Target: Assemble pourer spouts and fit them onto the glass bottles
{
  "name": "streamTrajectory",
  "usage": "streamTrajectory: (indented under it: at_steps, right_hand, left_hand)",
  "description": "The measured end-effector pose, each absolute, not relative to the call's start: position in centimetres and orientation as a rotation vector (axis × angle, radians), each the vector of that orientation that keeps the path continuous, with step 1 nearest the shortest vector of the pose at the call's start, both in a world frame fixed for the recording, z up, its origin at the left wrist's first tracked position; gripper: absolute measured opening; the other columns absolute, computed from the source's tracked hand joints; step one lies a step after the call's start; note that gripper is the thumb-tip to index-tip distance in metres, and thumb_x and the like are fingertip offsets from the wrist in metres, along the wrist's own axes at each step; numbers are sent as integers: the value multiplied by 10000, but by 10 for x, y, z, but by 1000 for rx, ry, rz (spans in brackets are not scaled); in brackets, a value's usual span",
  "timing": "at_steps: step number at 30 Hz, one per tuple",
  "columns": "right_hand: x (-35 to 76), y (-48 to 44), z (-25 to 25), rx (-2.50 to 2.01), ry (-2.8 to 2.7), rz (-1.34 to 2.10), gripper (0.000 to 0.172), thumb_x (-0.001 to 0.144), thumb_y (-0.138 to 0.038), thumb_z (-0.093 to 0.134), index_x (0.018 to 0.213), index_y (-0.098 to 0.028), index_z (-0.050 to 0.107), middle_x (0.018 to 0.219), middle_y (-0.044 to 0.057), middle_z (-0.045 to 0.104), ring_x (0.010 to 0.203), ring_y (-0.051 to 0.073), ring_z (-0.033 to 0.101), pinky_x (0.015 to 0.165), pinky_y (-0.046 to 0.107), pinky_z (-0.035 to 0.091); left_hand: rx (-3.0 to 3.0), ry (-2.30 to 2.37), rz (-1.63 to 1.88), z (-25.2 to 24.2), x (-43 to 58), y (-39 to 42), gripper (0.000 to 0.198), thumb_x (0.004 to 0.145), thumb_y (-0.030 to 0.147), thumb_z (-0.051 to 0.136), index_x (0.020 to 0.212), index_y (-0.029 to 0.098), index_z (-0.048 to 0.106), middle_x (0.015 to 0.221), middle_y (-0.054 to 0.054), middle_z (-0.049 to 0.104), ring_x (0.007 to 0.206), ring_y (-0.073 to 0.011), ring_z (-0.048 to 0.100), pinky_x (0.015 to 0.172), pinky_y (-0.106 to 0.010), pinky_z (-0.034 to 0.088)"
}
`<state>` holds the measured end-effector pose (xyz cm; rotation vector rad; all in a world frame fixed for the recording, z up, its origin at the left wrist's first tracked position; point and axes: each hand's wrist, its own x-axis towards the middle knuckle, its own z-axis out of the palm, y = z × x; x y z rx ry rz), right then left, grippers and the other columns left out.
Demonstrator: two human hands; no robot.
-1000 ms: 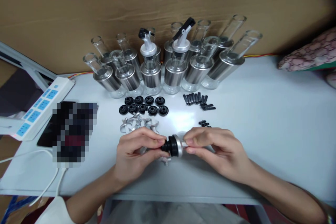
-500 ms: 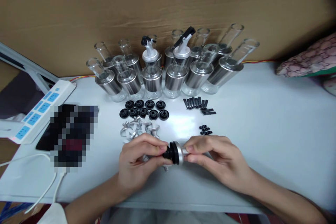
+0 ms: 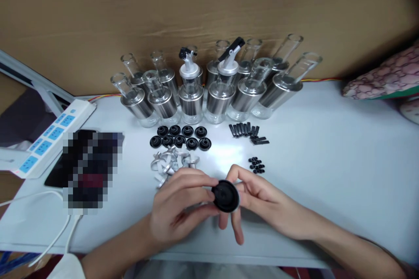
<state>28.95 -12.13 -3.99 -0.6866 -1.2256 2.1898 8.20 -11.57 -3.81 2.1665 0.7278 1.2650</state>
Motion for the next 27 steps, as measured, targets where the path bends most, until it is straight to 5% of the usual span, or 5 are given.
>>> streamTrajectory:
  at_steps: [8, 12, 17, 27]
  right_hand:
    - [289, -126, -46, -925, -1527, 1931, 180, 940, -371, 474, 966, -193, 465, 650, -36, 541, 503, 67, 481, 468, 178, 391]
    - [291, -127, -50, -916, -1769, 1277, 283, 890, -167, 547, 1131, -244, 421, 766, -21, 558, 609, 88, 529, 558, 199, 456]
    - [297, -120, -44, -711, -2089, 739, 215, 852, -62, 529, 1001, -213, 492, 831, 34, 602, 742, 131, 582, 622, 225, 492]
    - [299, -118, -40, -740, -2125, 759, 220, 828, -57, 521, 986, -209, 493, 788, 19, 616, 680, 117, 583, 620, 215, 491]
  left_hand:
    - [2310, 652, 1241, -44, 83, -114, 137, 906, 121, 519, 1024, 110, 586, 1004, -129, 671, 960, -152, 650, 848, -273, 557]
    - [2273, 674, 1206, -46, 82, -114, 150, 904, 122, 523, 1045, 127, 571, 988, -126, 680, 935, -148, 661, 825, -268, 569]
    - [2287, 660, 1220, -48, 86, -114, 172, 910, 122, 511, 1073, 113, 565, 923, -104, 685, 881, -136, 663, 799, -252, 577]
    - [2298, 610, 1144, -47, 85, -115, 180, 886, 136, 556, 1062, 102, 562, 887, -121, 691, 875, -170, 678, 762, -267, 590]
